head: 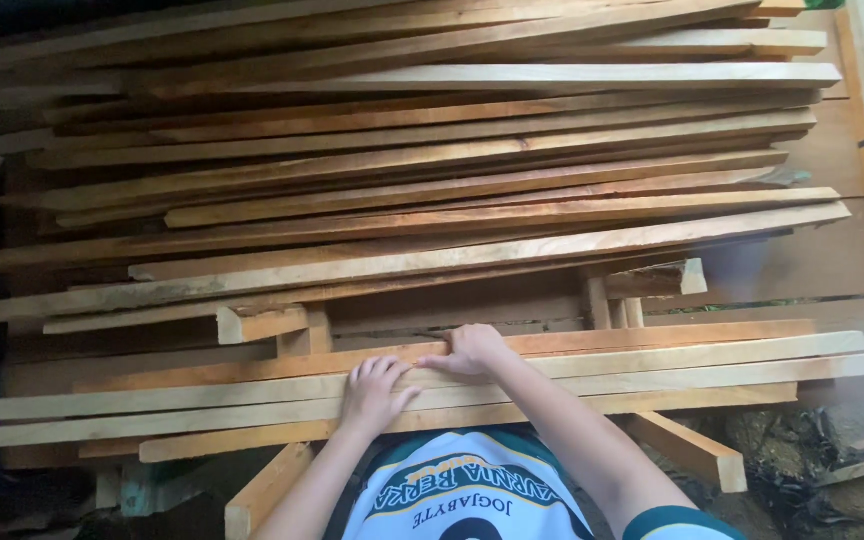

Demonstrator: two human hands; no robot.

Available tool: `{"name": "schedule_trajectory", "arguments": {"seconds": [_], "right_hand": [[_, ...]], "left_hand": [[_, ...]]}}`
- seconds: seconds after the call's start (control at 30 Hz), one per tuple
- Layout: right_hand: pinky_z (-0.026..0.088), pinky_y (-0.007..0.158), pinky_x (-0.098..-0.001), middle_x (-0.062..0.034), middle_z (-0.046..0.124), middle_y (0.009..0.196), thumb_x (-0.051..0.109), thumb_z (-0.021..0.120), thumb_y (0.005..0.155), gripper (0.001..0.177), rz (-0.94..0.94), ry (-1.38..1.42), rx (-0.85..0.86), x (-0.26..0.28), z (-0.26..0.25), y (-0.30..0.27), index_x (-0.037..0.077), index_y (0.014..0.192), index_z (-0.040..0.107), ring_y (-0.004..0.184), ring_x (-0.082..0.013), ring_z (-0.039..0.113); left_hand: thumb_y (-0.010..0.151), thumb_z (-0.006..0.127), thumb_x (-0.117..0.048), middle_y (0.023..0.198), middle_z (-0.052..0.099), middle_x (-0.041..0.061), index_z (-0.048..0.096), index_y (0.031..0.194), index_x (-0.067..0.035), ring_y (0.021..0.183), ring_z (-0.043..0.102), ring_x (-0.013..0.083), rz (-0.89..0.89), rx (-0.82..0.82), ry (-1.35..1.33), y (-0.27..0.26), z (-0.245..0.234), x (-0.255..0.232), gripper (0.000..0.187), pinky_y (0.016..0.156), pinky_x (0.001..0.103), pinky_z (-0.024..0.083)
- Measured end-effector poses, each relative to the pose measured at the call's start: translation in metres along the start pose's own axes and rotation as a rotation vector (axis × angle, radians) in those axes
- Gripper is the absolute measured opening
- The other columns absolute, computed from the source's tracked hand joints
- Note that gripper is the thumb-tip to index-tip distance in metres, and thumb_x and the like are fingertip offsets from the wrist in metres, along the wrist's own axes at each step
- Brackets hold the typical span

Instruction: Organizing and stacking wooden slats in a workshop.

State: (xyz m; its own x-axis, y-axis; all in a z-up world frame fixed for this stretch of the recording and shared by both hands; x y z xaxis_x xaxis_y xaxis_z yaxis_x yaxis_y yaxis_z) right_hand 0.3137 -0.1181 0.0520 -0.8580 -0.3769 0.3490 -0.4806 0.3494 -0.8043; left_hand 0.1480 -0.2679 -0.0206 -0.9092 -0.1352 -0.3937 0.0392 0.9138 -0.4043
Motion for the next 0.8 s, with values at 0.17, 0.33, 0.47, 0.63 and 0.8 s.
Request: {"name": "schedule_trajectory", "arguments": {"seconds": [0.17, 0.33, 0.47, 0.63, 0.8], "right_hand": [[0.053, 0.104, -0.0471, -0.0172, 0.072, 0.126, 0.087, 0.032, 0.085, 0.094, 0.015, -0.011, 0.012, -0.01, 0.017, 0.027, 0.013, 0.126, 0.072, 0.127, -0.0336, 0.065], [0.051, 0.108, -0.0471, -0.0159, 0.07, 0.132, 0.085, 0.031, 0.087, 0.091, 0.037, 0.021, 0.017, -0.015, 0.029, 0.027, 0.019, 0.138, 0.065, 0.131, -0.033, 0.062], [0.05, 0.101, -0.0495, -0.0114, 0.06, 0.138, 0.063, 0.047, 0.098, 0.065, -0.226, -0.08, -0.425, -0.004, 0.037, 0.008, 0.013, 0.139, 0.057, 0.129, -0.0333, 0.057], [0.043, 0.107, -0.0461, -0.0041, 0.049, 0.153, 0.048, 0.066, 0.094, 0.055, -0.384, -0.159, -0.61, 0.006, 0.077, -0.013, 0.015, 0.138, 0.061, 0.142, -0.0317, 0.042], [0.053, 0.092, -0.0407, -0.0017, 0.062, 0.109, 0.04, 0.076, 0.086, 0.037, -0.406, -0.049, -0.583, 0.004, 0.077, -0.006, 0.014, 0.108, 0.06, 0.117, -0.0287, 0.059]], "left_hand": [[0.087, 0.069, -0.06, 0.124, 0.062, -0.012, 0.068, 0.117, -0.035, 0.125, 0.053, 0.0149, 0.028, -0.102, -0.064, 0.005, 0.02, 0.013, 0.039, 0.105, 0.041, 0.04], [0.086, 0.071, -0.06, 0.123, 0.062, -0.012, 0.067, 0.119, -0.034, 0.124, 0.053, 0.0153, 0.064, -0.117, -0.071, 0.003, 0.019, 0.01, 0.042, 0.103, 0.039, 0.04], [0.089, 0.071, -0.055, 0.12, 0.061, -0.01, 0.066, 0.115, -0.03, 0.124, 0.053, 0.0163, 0.08, -0.163, -0.058, 0.0, 0.018, 0.005, 0.037, 0.105, 0.04, 0.038], [0.087, 0.076, -0.05, 0.119, 0.06, -0.007, 0.064, 0.107, -0.025, 0.123, 0.053, 0.0188, 0.07, -0.204, -0.018, 0.002, 0.025, 0.002, 0.033, 0.104, 0.042, 0.037], [0.084, 0.079, -0.048, 0.129, 0.064, -0.002, 0.064, 0.123, -0.023, 0.126, 0.058, 0.0219, -0.098, 0.077, 0.029, 0.003, -0.022, -0.012, 0.048, 0.111, 0.047, 0.039]]}}
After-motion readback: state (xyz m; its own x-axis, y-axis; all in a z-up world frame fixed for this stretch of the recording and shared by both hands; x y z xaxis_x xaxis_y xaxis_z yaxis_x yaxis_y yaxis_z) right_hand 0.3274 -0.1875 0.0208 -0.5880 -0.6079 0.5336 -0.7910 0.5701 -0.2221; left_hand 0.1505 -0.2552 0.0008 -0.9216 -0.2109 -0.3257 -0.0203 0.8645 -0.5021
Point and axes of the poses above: each hand's wrist, its own y-axis towards the middle knuckle, its own z-axis out of the palm, x = y × z, the point moved 4 cm from there along y, towards the middle knuckle
